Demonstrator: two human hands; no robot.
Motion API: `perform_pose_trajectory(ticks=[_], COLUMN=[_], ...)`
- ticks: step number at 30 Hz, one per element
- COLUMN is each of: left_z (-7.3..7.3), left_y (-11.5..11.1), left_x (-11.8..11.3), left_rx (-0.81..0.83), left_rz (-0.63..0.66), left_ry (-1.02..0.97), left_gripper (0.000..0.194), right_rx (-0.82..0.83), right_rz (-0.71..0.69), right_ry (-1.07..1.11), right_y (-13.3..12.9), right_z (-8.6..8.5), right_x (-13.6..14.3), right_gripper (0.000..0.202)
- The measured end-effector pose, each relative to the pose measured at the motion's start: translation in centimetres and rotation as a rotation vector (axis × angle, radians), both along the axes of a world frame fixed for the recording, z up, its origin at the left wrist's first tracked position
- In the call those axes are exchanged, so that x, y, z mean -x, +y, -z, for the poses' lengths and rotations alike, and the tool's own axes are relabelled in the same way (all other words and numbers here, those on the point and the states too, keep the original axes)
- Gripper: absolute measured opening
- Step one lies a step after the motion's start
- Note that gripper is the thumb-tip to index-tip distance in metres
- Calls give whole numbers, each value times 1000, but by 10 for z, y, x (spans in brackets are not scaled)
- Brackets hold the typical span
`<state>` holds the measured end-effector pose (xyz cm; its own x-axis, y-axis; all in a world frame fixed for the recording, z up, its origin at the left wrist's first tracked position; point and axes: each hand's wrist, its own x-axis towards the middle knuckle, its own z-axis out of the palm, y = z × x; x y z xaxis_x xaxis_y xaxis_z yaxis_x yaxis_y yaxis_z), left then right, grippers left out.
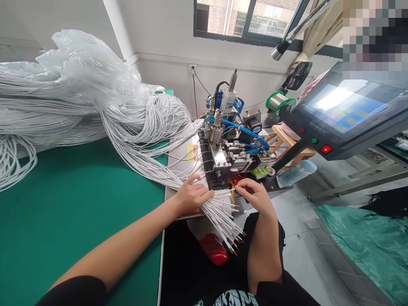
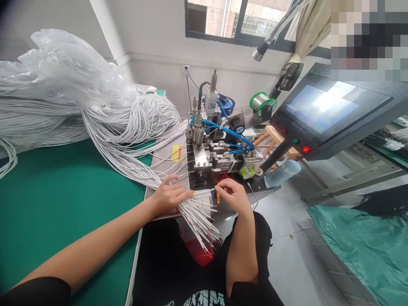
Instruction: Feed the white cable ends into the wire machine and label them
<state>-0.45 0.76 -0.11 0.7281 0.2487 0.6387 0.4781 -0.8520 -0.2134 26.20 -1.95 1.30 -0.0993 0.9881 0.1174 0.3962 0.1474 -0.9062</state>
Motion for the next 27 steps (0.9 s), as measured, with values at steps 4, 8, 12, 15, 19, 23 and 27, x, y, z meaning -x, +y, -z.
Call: perform_pose_trajectory(ticks=[4,8,12,15,19,23,27], left_z=[2,3,1,-1,-1,-1,0], left_y=[0,1,0,-1,-2,-1,-1], left_x=[1,2,1,-1,-1,-1,-1], left_rx=[27,53,97,136,153,156,167], left_rz=[9,4,-115,-197,-215,-215,-221], left_ry=[10,20,-49,-76,-38,-21,-18], left_gripper=[18,23,27,39,43,38,35], right_rx=[-1,-17,11,-33,-106,-82,-41], right_rz=[57,61,99,129,119,47,-24], right_ry=[186,476,549,331,6,-88,-60], right_y=[7,19,25,24,23,28,33], right_z=[12,32,41,37,30,28,31], right_x=[13,31,37,34,29,28,27], right_gripper=[30,29,28,26,26,25,26])
